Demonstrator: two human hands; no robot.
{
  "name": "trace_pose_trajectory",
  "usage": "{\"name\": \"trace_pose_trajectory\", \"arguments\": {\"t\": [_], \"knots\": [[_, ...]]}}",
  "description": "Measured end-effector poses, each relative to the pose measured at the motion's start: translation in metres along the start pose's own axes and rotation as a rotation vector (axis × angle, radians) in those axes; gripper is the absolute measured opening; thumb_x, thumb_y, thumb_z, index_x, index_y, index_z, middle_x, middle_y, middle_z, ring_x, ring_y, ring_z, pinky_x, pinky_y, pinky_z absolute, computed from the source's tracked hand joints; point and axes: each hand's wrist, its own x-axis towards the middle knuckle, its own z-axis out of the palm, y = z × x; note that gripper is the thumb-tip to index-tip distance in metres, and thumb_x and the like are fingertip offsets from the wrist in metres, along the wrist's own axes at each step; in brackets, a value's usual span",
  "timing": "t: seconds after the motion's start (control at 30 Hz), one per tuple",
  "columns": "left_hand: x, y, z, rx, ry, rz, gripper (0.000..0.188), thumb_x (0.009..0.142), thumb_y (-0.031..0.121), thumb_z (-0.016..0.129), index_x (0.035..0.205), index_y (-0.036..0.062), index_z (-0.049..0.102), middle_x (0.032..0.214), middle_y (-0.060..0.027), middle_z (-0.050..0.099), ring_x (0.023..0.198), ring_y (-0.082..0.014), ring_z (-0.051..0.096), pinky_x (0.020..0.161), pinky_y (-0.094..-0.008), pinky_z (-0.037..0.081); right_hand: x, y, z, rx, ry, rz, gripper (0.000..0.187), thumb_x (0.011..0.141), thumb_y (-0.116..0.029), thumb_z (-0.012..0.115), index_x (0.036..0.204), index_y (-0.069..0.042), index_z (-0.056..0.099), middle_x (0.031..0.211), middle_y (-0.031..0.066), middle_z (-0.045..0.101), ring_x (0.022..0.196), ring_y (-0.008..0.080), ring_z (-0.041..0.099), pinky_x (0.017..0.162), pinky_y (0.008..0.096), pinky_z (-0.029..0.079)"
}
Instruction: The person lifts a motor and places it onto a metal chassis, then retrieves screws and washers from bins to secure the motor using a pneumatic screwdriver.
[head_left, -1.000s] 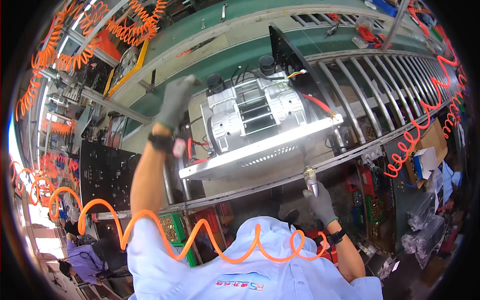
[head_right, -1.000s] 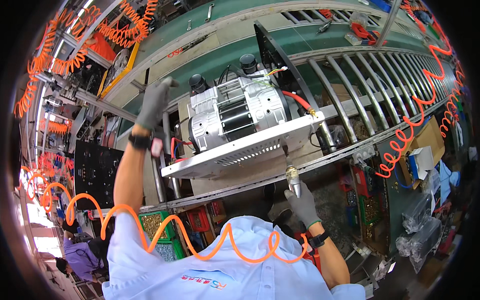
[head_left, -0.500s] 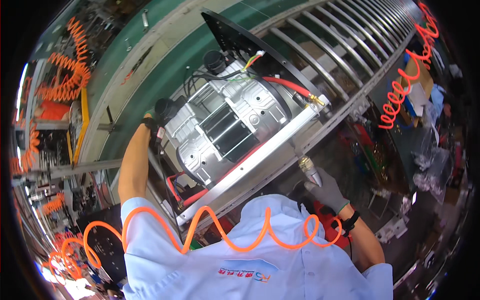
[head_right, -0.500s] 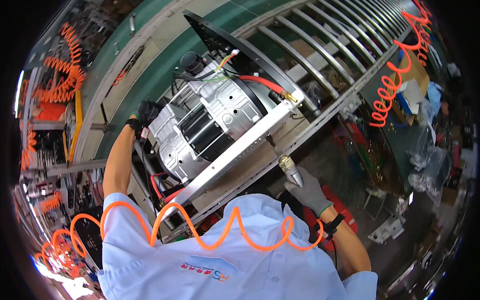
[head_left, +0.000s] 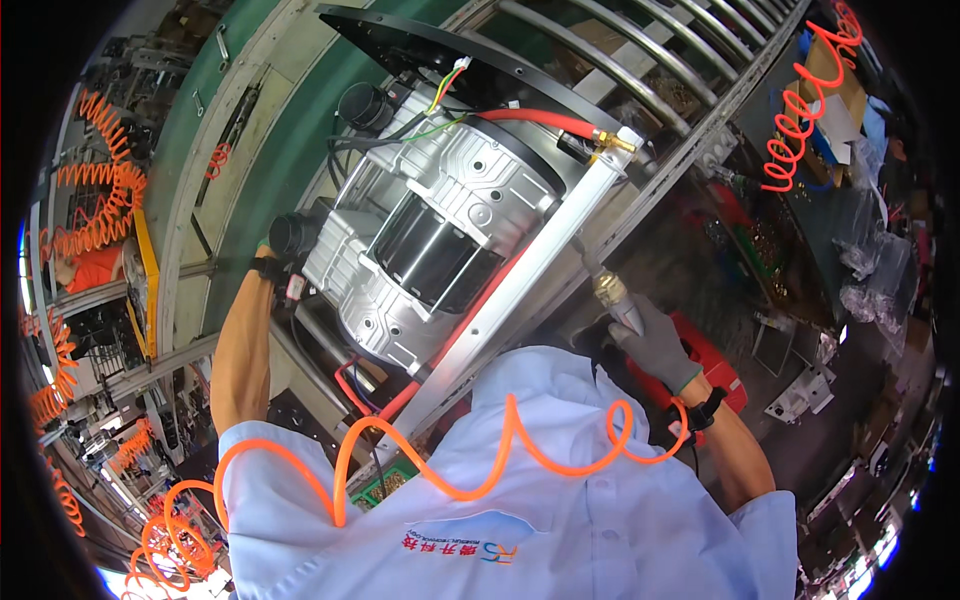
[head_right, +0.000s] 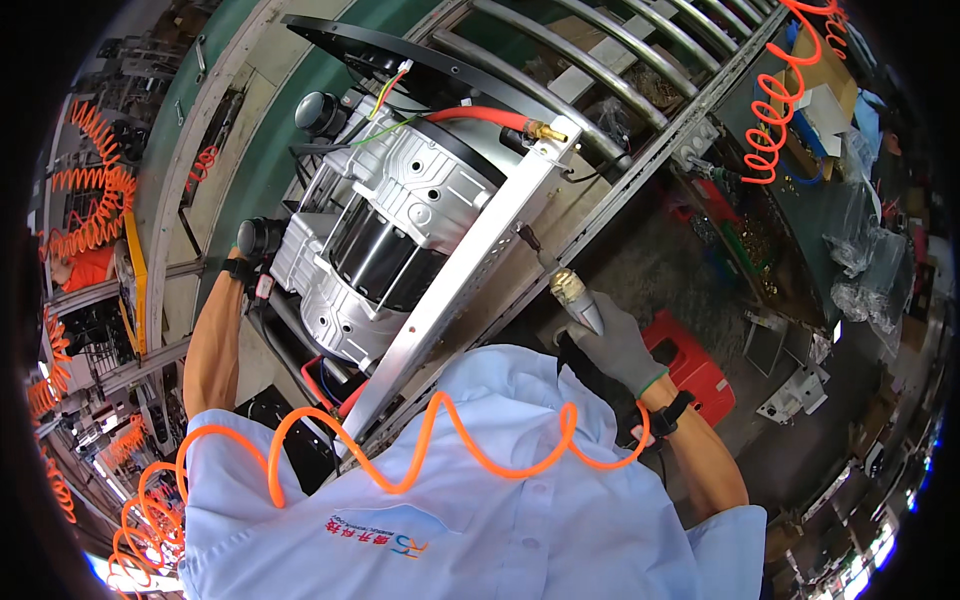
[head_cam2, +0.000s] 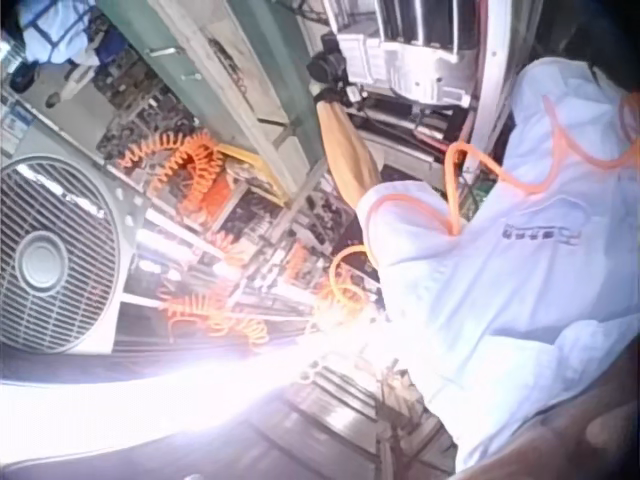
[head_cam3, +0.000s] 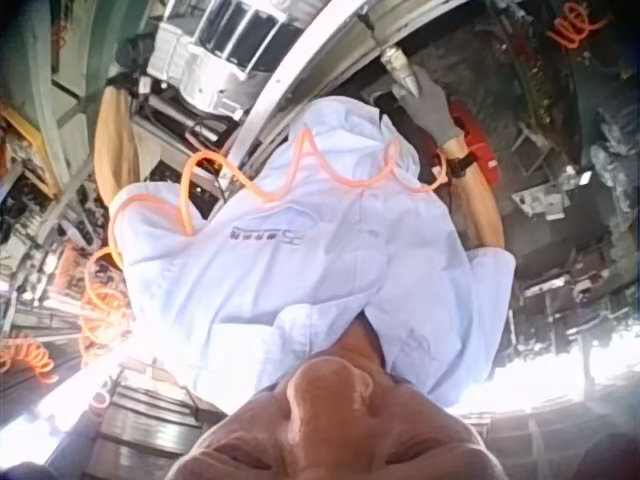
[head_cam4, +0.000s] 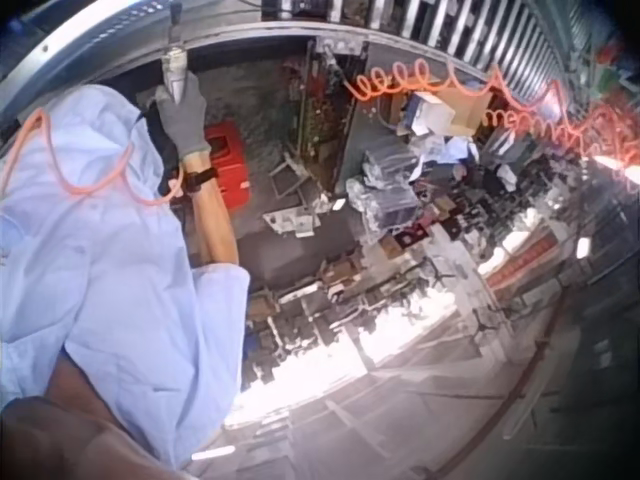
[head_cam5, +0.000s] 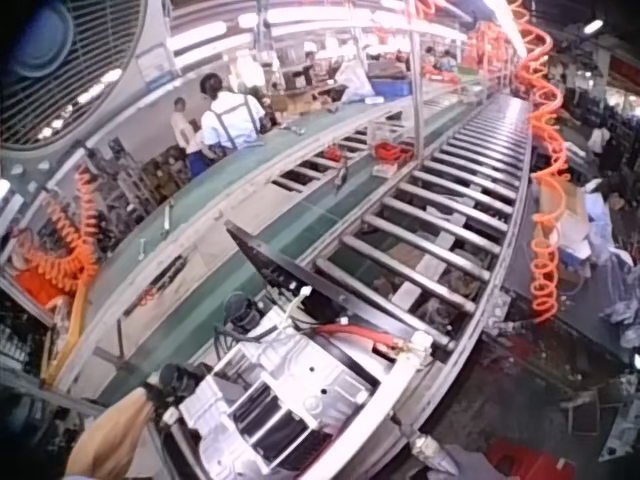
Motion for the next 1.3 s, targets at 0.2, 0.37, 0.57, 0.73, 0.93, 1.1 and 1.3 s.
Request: {"name": "trace_pose_trajectory", "arguments": {"t": [0.2, 0.37, 0.57, 0.73, 0.93, 1.1, 1.3], "knots": [[-0.005, -0.005, 0.0, -0.004, -0.04, 0.029, 0.03, 0.092, 0.041, 0.065, 0.079, 0.0138, 0.066, 0.066, 0.0013, 0.054, 0.055, -0.0124, 0.045, 0.053, -0.0317, 0.036, 0.006, -0.001, -0.013, -0.013, -0.018, 0.01, 0.052, 0.088, -0.021, 0.073, 0.134, -0.004, 0.057, 0.11, 0.0215, 0.07, 0.101, 0.0356, 0.071, 0.086, 0.0406, 0.055], [0.001, 0.002, 0.002, 0.012, -0.081, 0.047, 0.029, 0.091, 0.039, 0.065, 0.078, 0.0138, 0.065, 0.066, 0.0009, 0.055, 0.056, -0.0131, 0.046, 0.054, -0.032, 0.037, 0.014, 0.0, -0.027, -0.151, -0.009, -0.015, 0.055, 0.085, -0.023, 0.075, 0.133, -0.004, 0.057, 0.109, 0.0237, 0.071, 0.103, 0.0402, 0.072, 0.086, 0.044, 0.056], [0.005, -0.003, 0.0, 0.017, -0.116, 0.07, 0.027, 0.091, 0.037, 0.065, 0.077, 0.0138, 0.065, 0.066, 0.0004, 0.056, 0.056, -0.0139, 0.047, 0.055, -0.0324, 0.038, 0.012, -0.004, -0.028, -0.123, -0.032, 0.049, 0.056, 0.085, -0.024, 0.076, 0.134, -0.005, 0.056, 0.107, 0.024, 0.071, 0.098, 0.0388, 0.073, 0.082, 0.0442, 0.057], [0.003, -0.008, -0.004, 0.016, -0.139, 0.103, 0.026, 0.09, 0.035, 0.065, 0.076, 0.0138, 0.065, 0.066, 0.0001, 0.057, 0.057, -0.0146, 0.048, 0.055, -0.0327, 0.04, 0.015, -0.011, -0.036, -0.155, -0.065, 0.023, 0.056, 0.086, -0.024, 0.076, 0.135, -0.005, 0.056, 0.105, 0.0224, 0.072, 0.093, 0.0348, 0.074, 0.079, 0.0427, 0.057], [0.002, -0.01, -0.004, 0.017, -0.18, 0.154, 0.025, 0.09, 0.033, 0.065, 0.074, 0.0137, 0.065, 0.066, -0.0004, 0.058, 0.057, -0.0155, 0.049, 0.056, -0.0331, 0.041, 0.017, -0.01, -0.04, -0.133, -0.099, 0.091, 0.056, 0.087, -0.024, 0.074, 0.136, -0.005, 0.056, 0.103, 0.0215, 0.072, 0.094, 0.0328, 0.074, 0.081, 0.041, 0.056], [0.004, -0.016, -0.01, 0.021, -0.216, 0.207, 0.024, 0.089, 0.032, 0.065, 0.073, 0.0137, 0.064, 0.066, -0.0008, 0.059, 0.058, -0.0162, 0.05, 0.057, -0.0335, 0.043, 0.019, -0.007, -0.036, -0.141, -0.059, -0.032, 0.053, 0.087, -0.023, 0.073, 0.134, -0.004, 0.057, 0.106, 0.0214, 0.071, 0.095, 0.0323, 0.073, 0.082, 0.0404, 0.055], [0.011, -0.02, -0.017, 0.031, -0.264, 0.253, 0.023, 0.089, 0.029, 0.065, 0.072, 0.0137, 0.064, 0.066, -0.0012, 0.06, 0.058, -0.017, 0.052, 0.058, -0.0338, 0.044, 0.016, -0.009, -0.034, -0.136, -0.049, -0.019, 0.052, 0.088, -0.022, 0.071, 0.135, -0.004, 0.057, 0.106, 0.0206, 0.07, 0.092, 0.0309, 0.072, 0.082, 0.04, 0.055]]}}
